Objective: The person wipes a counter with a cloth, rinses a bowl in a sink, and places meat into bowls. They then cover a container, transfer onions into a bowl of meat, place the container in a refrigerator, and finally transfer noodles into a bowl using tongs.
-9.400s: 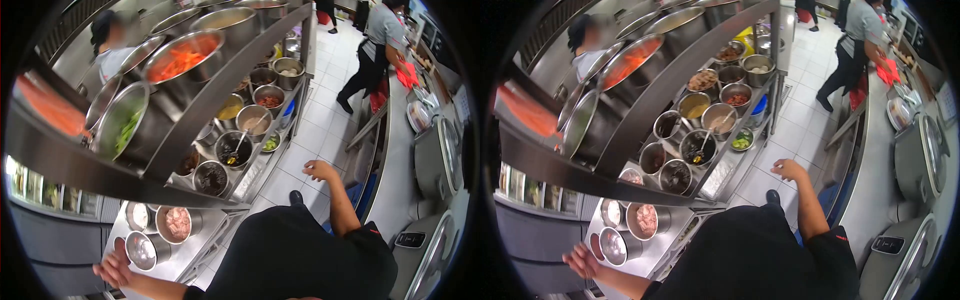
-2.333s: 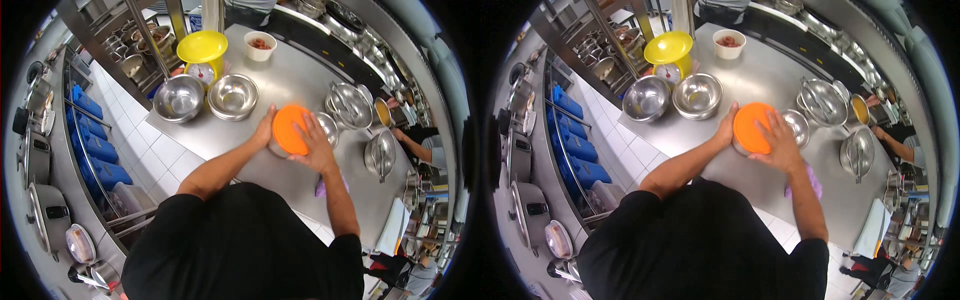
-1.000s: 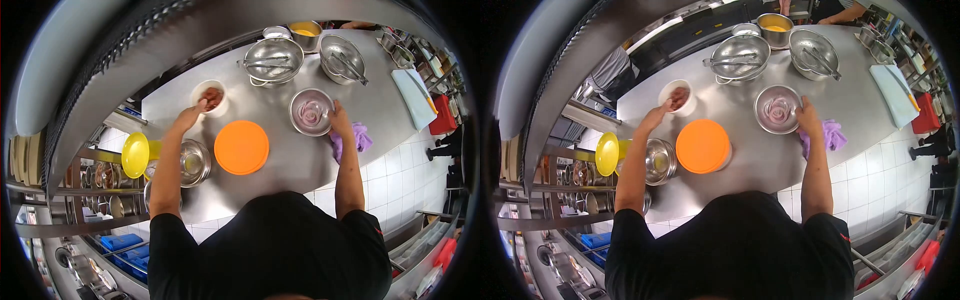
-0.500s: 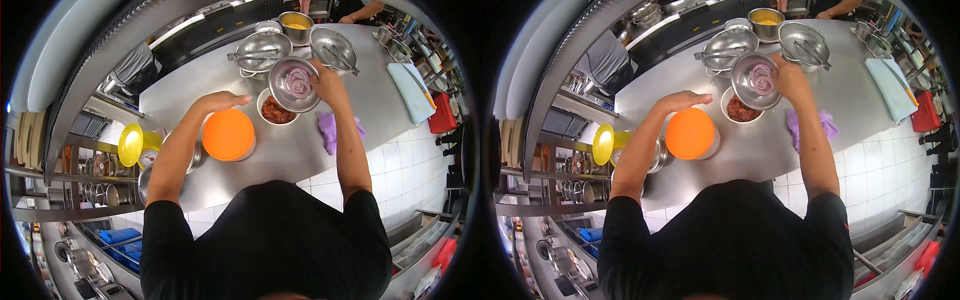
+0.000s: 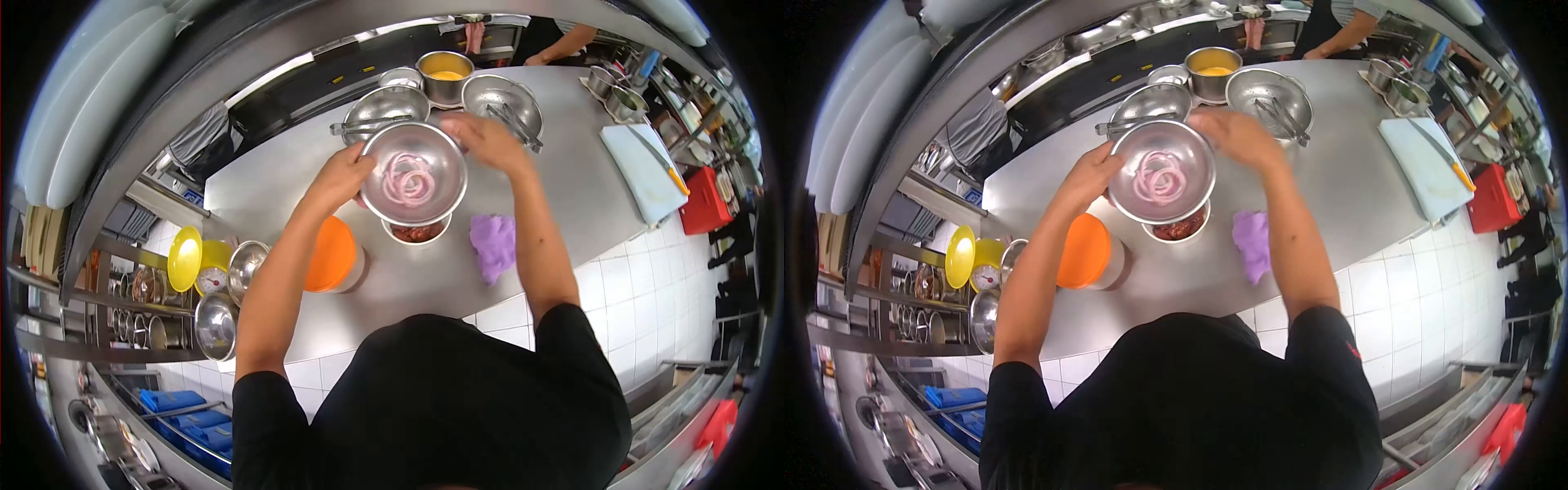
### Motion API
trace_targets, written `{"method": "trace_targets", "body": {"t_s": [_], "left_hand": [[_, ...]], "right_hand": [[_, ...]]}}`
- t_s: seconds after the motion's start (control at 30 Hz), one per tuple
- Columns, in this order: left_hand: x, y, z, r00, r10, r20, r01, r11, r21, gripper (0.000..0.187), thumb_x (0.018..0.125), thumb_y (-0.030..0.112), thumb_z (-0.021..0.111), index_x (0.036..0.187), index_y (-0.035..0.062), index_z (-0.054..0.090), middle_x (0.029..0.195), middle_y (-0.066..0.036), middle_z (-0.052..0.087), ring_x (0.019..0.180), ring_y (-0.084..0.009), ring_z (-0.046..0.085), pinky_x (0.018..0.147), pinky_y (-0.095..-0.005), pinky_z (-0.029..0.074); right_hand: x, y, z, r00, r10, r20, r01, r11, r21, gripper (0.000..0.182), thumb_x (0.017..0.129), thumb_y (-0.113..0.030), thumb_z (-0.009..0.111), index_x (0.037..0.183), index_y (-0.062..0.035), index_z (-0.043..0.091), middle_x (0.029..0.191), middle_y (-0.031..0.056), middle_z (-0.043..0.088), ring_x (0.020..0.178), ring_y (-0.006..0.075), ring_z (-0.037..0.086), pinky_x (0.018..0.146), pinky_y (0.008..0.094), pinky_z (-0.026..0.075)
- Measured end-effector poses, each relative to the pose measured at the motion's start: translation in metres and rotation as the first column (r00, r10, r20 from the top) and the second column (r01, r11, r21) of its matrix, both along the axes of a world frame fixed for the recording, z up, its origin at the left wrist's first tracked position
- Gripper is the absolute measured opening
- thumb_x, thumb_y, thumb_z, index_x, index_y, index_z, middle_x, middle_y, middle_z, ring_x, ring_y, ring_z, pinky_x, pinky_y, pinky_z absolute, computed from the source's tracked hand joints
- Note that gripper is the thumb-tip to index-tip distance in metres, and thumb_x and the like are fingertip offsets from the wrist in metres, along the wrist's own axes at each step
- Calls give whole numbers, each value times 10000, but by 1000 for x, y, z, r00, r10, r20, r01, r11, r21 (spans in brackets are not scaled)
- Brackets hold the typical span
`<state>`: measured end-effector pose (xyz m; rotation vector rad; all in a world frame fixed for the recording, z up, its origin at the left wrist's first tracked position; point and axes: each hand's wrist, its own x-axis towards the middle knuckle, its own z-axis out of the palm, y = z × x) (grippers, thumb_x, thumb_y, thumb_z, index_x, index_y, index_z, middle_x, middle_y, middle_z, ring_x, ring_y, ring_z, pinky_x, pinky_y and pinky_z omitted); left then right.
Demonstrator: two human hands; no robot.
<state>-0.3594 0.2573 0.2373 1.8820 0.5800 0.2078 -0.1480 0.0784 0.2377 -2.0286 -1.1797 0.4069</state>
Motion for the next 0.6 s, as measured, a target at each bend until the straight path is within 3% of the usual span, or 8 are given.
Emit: {"method": "trace_targets", "body": {"t_s": [0.07, 0.13, 0.27, 0.33, 0.4, 0.47, 0.53, 0.6], "left_hand": [[-2, -7, 5, 994, 105, 31, -105, 994, -5, 357, 961, 208, 487, 1257, 17, 544, 894, -105, 674, 620, -149, 652, 498, -288, 559], [-7, -16, 1, 972, 231, 50, -223, 966, -127, 368, 945, 167, 487, 1272, 6, 534, 897, -101, 676, 641, -157, 662, 493, -291, 568], [-9, -43, -13, 900, 420, 115, -382, 888, -256, 389, 931, 140, 492, 1290, -7, 520, 898, -105, 680, 621, -163, 661, 478, -277, 564], [-13, -55, -20, 881, 450, 146, -396, 871, -291, 390, 932, 141, 494, 1292, -6, 519, 894, -108, 679, 613, -157, 658, 476, -270, 562], [-20, -64, -21, 874, 467, 137, -419, 865, -276, 390, 927, 146, 501, 1289, 5, 537, 874, -93, 670, 580, -129, 623, 470, -261, 525], [-26, -79, -13, 859, 498, 122, -458, 852, -252, 398, 924, 151, 512, 1297, 16, 549, 846, -66, 657, 568, -108, 588, 472, -250, 485], [-30, -82, -18, 856, 498, 140, -465, 859, -213, 406, 908, 146, 504, 1289, 16, 556, 816, -56, 649, 547, -97, 570, 479, -248, 470], [-31, -85, -22, 853, 504, 134, -483, 861, -158, 414, 905, 150, 504, 1295, 22, 553, 804, -52, 647, 537, -99, 571, 476, -246, 476]], "right_hand": [[68, -3, -18, 936, -74, 344, 143, 973, -181, 471, 905, -396, 622, 1245, -70, 608, 1110, 193, 689, 978, 342, 684, 811, 451, 545], [146, 1, -63, 806, -149, 573, 399, 852, -340, 672, 845, -519, 656, 1333, -70, 551, 1092, 222, 686, 984, 375, 676, 849, 475, 530], [207, -4, -118, 783, 13, 622, 350, 817, -458, 435, 880, -320, 578, 1216, -45, 607, 1068, 220, 692, 1014, 392, 661, 882, 484, 515], [207, -13, -112, 797, -25, 603, 357, 825, -438, 326, 872, -250, 545, 1084, -29, 657, 1066, 216, 693, 1017, 402, 655, 893, 476, 511], [248, -22, -131, 790, -110, 603, 254, 954, -159, 353, 865, -252, 570, 1111, -21, 673, 1063, 240, 687, 1043, 405, 649, 923, 451, 500], [215, -42, -62, 841, -54, 538, 116, 990, -82, 447, 871, -223, 611, 1296, -88, 595, 1130, 212, 672, 1076, 398, 629, 913, 461, 494], [178, -58, -15, 901, 50, 431, -129, 979, 156, 525, 856, -188, 647, 1369, -129, 552, 1171, 195, 659, 1118, 378, 610, 940, 439, 478], [132, -66, 22, 875, 238, 422, -314, 942, 120, 501, 864, -155, 645, 1357, -133, 563, 1195, 178, 651, 1125, 366, 602, 941, 427, 476]]}}
